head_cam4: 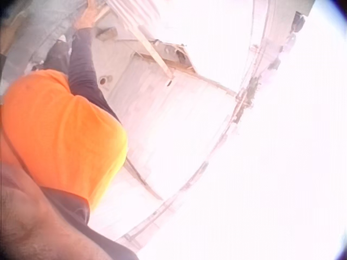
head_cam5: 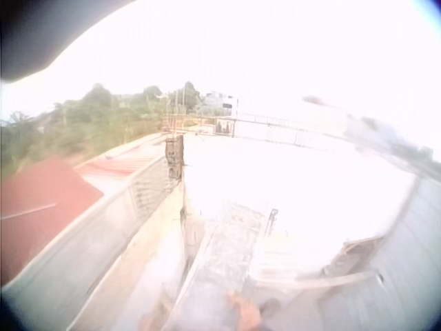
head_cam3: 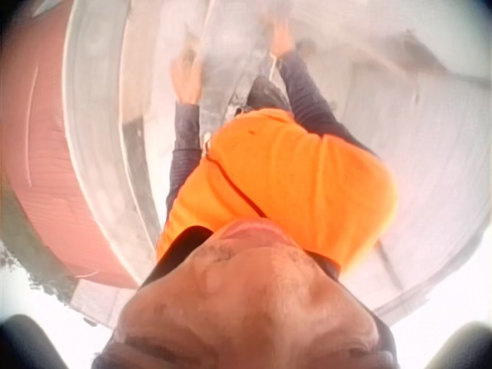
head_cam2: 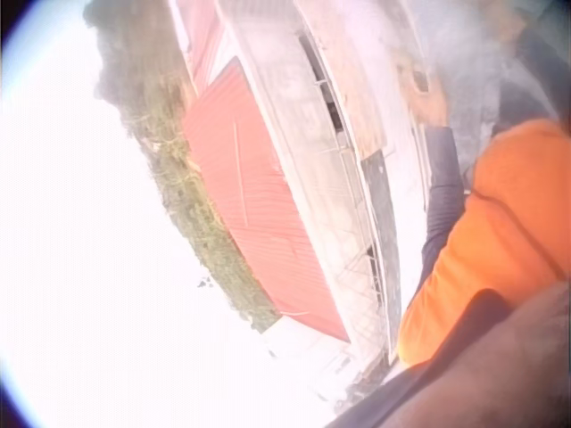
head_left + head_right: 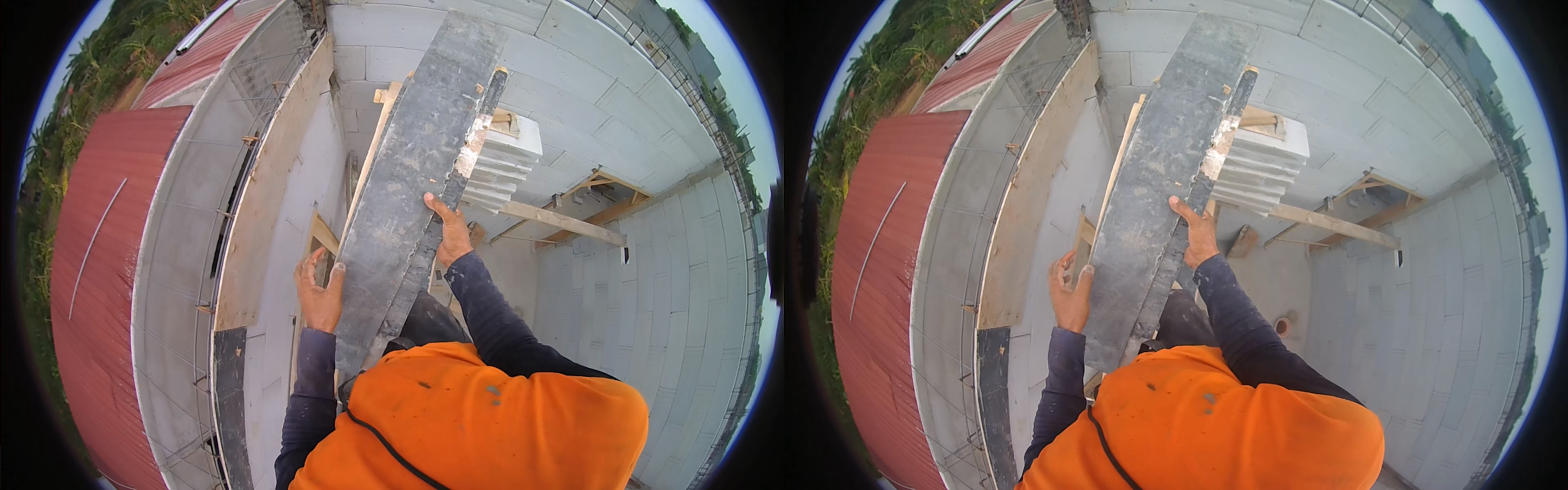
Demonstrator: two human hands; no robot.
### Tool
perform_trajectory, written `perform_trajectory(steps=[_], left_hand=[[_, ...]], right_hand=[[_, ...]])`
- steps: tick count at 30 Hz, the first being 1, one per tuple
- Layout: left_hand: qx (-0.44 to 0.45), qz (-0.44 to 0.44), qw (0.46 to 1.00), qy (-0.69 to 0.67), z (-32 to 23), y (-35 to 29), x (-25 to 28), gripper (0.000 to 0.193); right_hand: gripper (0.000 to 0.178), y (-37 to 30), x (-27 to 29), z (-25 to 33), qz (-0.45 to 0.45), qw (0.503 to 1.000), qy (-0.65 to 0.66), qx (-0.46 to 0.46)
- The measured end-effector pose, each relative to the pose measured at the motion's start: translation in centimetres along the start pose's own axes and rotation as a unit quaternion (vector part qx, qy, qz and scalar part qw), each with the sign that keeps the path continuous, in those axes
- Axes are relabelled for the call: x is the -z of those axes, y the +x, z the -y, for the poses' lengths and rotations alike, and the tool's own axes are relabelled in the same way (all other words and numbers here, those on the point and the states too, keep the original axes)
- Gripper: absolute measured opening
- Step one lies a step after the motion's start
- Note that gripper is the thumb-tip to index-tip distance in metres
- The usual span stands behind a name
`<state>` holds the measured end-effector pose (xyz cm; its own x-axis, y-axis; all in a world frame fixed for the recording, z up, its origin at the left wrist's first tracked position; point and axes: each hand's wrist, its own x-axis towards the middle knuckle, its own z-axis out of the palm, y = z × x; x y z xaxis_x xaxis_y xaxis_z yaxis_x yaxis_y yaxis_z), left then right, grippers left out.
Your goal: The person secures wooden forms against a concrete block wall using nails and a hatchet while standing on bamboo scaffolding. They reach into a bucket to retrieve nails and hammer them into the wood and wall.
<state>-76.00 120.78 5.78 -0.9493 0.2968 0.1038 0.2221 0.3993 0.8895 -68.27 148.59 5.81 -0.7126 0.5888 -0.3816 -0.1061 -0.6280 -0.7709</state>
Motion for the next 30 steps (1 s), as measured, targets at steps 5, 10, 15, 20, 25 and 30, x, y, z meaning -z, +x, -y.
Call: perform_trajectory(steps=[5,10,15,20,25,30], left_hand=[[0.047,-0.035,0.998,0.000,2.7,-2.1,3.4,0.041],[0.110,-0.096,0.989,0.004,7.3,-0.5,5.0,0.038],[0.070,-0.124,0.990,0.008,5.3,10.6,-1.0,0.035],[-0.097,0.017,0.995,-0.019,3.0,29.9,-13.3,0.037],[-0.251,0.252,0.925,0.134,-0.5,43.4,-33.9,0.052],[-0.326,0.427,0.796,0.279,1.5,46.9,-53.0,0.075]], right_hand=[[0.057,3.2,9.0,3.0,-0.106,0.988,0.102,0.055],[0.055,5.5,14.0,7.1,-0.217,0.961,0.047,0.166],[0.054,10.3,20.5,10.3,-0.306,0.927,0.052,0.212],[0.054,14.6,23.7,10.3,-0.372,0.893,0.112,0.228],[0.057,17.3,29.7,7.9,-0.398,0.871,0.205,0.199],[0.052,16.6,30.3,6.0,-0.460,0.842,0.212,0.186]])
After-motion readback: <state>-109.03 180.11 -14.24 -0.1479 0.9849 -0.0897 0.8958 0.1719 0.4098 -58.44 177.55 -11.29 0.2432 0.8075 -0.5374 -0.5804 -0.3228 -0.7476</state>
